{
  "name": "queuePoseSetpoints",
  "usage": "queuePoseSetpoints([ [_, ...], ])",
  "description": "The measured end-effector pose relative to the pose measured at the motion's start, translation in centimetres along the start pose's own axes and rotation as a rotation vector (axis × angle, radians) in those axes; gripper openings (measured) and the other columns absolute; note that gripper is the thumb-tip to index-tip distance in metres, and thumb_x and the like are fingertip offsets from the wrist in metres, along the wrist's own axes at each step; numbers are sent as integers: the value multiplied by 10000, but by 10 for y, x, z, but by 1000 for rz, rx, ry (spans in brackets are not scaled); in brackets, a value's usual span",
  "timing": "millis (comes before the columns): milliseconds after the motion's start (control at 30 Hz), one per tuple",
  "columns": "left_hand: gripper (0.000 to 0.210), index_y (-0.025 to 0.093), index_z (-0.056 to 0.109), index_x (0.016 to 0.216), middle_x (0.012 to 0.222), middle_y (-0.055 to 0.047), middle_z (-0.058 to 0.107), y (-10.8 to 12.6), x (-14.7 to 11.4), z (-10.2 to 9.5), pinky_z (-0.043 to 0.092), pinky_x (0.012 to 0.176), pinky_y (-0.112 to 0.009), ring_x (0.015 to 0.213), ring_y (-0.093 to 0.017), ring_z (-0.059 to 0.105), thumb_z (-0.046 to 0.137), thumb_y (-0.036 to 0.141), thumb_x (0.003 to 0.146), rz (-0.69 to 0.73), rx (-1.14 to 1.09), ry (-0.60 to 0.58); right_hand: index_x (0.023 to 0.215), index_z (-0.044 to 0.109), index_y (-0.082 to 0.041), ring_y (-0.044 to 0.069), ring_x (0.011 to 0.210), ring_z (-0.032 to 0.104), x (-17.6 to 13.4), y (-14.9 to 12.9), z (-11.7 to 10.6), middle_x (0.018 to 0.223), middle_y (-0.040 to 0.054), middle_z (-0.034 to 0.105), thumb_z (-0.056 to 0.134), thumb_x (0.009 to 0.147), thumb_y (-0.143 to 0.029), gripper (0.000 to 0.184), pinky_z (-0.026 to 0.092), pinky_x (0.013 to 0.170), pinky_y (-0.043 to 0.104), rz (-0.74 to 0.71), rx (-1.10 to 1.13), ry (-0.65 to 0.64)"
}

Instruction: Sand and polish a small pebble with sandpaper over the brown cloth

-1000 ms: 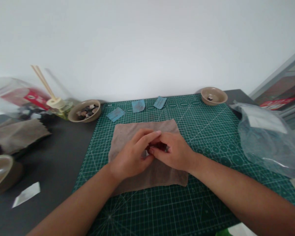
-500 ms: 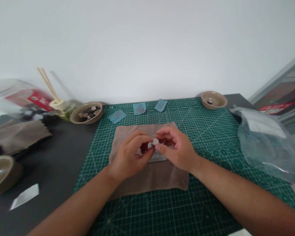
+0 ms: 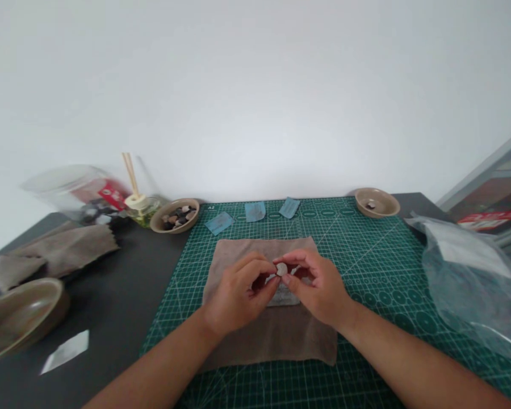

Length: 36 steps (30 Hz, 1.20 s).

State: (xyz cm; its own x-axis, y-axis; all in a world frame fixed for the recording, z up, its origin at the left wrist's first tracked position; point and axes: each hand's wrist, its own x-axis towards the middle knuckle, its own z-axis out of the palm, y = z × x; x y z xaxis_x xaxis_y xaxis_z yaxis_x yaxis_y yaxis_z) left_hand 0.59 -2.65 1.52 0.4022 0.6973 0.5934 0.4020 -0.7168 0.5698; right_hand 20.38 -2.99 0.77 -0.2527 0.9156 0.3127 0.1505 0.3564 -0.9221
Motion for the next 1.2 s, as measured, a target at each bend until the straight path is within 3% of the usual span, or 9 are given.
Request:
queuePoseSetpoints([
  [133,44,189,637,904,770,-32,634,0,1,2,445,546,-247,637,-137,594,635,145,903,14,-19,12,1102,709,-240,176,743,727,1,-2,2,1029,64,784,688,847,-198,259,608,622,290,-6,-95,-6],
  [200,31,182,639,897,759,-34,631,-1,0,4,444,552,-257,633,-142,588,625,155,905,15,-17,4,1099,714,-237,174,721,728,0,-3,2,1015,62,787,669,845,-183,264,624,648,301,-22,-111,-17],
  [400,52,167,667,919,782,-32,669,-6,-5,9,481,600,-245,672,-143,625,629,182,887,-11,59,-15,1089,718,-231,202,853,764,-6,9,-1,1030,75,788,619,898,-268,218,640,759,320,39,-247,-3],
  [700,170,129,711,959,825,-54,715,-8,-3,8,512,669,-256,760,-161,671,581,230,917,-25,133,-126,1079,717,-231,218,863,783,-11,29,-8,1003,61,801,688,848,-434,309,647,750,276,112,-317,8],
  [967,198,138,714,1007,875,-71,729,-6,-1,8,526,690,-277,808,-179,694,551,214,924,-27,143,-160,1052,734,-236,228,847,779,-12,25,-10,976,52,797,688,839,-497,341,638,708,295,94,-430,29],
  [1200,185,127,706,1000,874,-78,722,-5,0,5,535,690,-281,803,-182,693,550,188,921,-2,115,-137,1052,722,-230,216,797,768,-9,15,-6,936,47,793,682,853,-432,287,630,705,310,73,-388,15],
])
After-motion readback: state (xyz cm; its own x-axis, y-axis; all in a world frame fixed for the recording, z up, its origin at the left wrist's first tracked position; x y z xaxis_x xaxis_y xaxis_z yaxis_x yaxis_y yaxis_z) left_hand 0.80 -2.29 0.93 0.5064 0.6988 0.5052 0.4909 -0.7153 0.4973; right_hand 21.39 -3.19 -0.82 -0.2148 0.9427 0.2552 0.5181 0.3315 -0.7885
